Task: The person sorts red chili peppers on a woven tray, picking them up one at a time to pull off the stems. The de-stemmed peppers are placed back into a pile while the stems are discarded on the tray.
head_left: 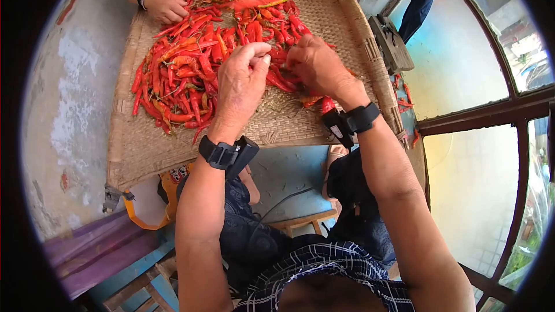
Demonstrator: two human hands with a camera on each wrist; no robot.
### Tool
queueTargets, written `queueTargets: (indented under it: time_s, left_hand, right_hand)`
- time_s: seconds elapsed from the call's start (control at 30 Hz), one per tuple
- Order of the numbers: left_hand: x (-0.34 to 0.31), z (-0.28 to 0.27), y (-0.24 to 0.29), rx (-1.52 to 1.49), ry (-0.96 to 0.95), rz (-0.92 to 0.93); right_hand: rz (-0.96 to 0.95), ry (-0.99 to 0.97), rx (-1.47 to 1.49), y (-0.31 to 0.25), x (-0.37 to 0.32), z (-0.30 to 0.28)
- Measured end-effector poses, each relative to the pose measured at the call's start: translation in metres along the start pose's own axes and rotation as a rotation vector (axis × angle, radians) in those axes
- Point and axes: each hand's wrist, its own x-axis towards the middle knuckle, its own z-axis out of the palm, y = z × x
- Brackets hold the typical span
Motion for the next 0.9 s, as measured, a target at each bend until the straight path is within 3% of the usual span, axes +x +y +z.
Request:
queueTargets:
  time_s: [0.13, 0.2, 0.4, 0.5, 0.57, 0.7, 0.77, 0.8, 0.9]
  left_hand:
    - [0.000, 0.009, -0.012, -0.243, 0.012, -0.089]
    - [0.002, 0.010, -0.007, -0.393, -0.016, -0.137]
    - [0.003, 0.008, -0.009, -0.309, -0.021, -0.123]
    - [0.006, -0.002, -0.007, -0.446, 0.159, -0.092]
    - [0.010, -0.021, -0.008, -0.320, 0.354, -0.115]
    - [0.010, -0.050, -0.031, -0.320, 0.531, -0.118]
    - [0.010, -0.055, -0.035, -0.349, 0.625, -0.244]
    - [0.009, -0.055, -0.034, -0.351, 0.622, -0.245]
    - [0.006, -0.048, -0.028, -0.308, 0.357, -0.157]
  right_hand:
    - [-0.026, 0.249, 0.149, -0.008, 0.003, -0.018]
    - [-0.053, 0.233, 0.175, -0.022, 0.003, -0.022]
    - [-0.059, 0.237, 0.218, -0.033, 0.004, -0.014]
    - [0.010, 0.162, 0.191, -0.032, 0.006, -0.009]
    - [0.300, -0.191, 0.112, -0.026, 0.005, 0.006]
    - [0.261, -0.289, -0.062, -0.032, 0.004, 0.014]
    - [0.260, -0.303, -0.156, -0.030, 0.005, 0.022]
    - [0.263, -0.303, -0.156, -0.028, 0.007, 0.021]
    - [0.351, -0.224, 0.096, -0.024, 0.010, 0.004]
